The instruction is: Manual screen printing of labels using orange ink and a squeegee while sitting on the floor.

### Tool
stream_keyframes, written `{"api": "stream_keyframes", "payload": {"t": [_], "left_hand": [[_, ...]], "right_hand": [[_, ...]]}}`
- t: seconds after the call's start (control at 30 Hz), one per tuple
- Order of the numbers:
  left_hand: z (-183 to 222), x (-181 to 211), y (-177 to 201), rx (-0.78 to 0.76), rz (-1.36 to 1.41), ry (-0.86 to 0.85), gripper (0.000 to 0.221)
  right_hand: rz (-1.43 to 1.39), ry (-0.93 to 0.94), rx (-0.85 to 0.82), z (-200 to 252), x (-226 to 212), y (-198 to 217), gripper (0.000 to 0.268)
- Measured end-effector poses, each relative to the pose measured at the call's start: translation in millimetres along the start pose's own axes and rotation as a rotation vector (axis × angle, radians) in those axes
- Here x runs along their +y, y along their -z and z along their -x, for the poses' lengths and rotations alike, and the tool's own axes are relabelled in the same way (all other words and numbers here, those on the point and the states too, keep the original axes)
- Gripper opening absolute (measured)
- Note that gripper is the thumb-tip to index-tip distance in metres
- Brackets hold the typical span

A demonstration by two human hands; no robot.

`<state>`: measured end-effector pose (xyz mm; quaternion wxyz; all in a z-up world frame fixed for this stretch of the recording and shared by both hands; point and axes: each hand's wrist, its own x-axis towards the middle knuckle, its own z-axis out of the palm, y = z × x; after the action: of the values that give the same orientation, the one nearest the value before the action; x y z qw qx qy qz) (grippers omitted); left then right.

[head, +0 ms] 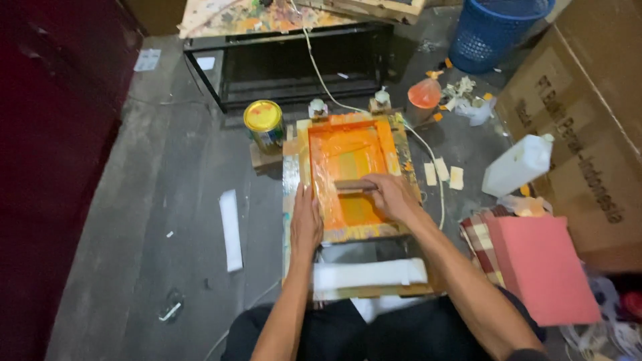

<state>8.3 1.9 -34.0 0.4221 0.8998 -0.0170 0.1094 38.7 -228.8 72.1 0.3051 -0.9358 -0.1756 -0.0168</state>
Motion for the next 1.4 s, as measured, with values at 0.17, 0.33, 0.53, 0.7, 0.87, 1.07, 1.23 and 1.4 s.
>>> {"api": "stream_keyframes", "payload": {"t": [0.17,0.33,0.53,0.7,0.87,1.07,1.23,1.4], "left_hand": [[-2,7,6,-0.002,0.023,0.032,0.048],[-5,9,7,-0.023,0.05,0.088,0.047],[10,1,2,-0.002,0.028,0.054,0.046],[-1,1,-3,0.112,0.013,-0.053,0.043],[0,-2,-6,0.075,0.011,-0.029,0.045],[2,2,-2,0.063,-0.011,-0.016,0.046],[2,5,1,0.051,-0.001,-0.031,0.046],[1,-4,-6,0.061,-0.027,-0.01,0.046]], "right_hand": [[0.038,0.004,0.058,-66,25,-12,0.022],[0.124,0.022,0.046,-83,39,-32,0.019],[0.044,0.025,-0.005,-32,29,-36,0.017],[0.078,0.118,-0.018,13,10,-21,0.017],[0.022,0.126,-0.038,48,14,-30,0.018],[0.059,0.116,-0.099,61,6,-24,0.022],[-0.007,0.082,-0.015,71,-5,-21,0.02],[-0.067,-0.387,0.426,73,65,-60,0.036]]}}
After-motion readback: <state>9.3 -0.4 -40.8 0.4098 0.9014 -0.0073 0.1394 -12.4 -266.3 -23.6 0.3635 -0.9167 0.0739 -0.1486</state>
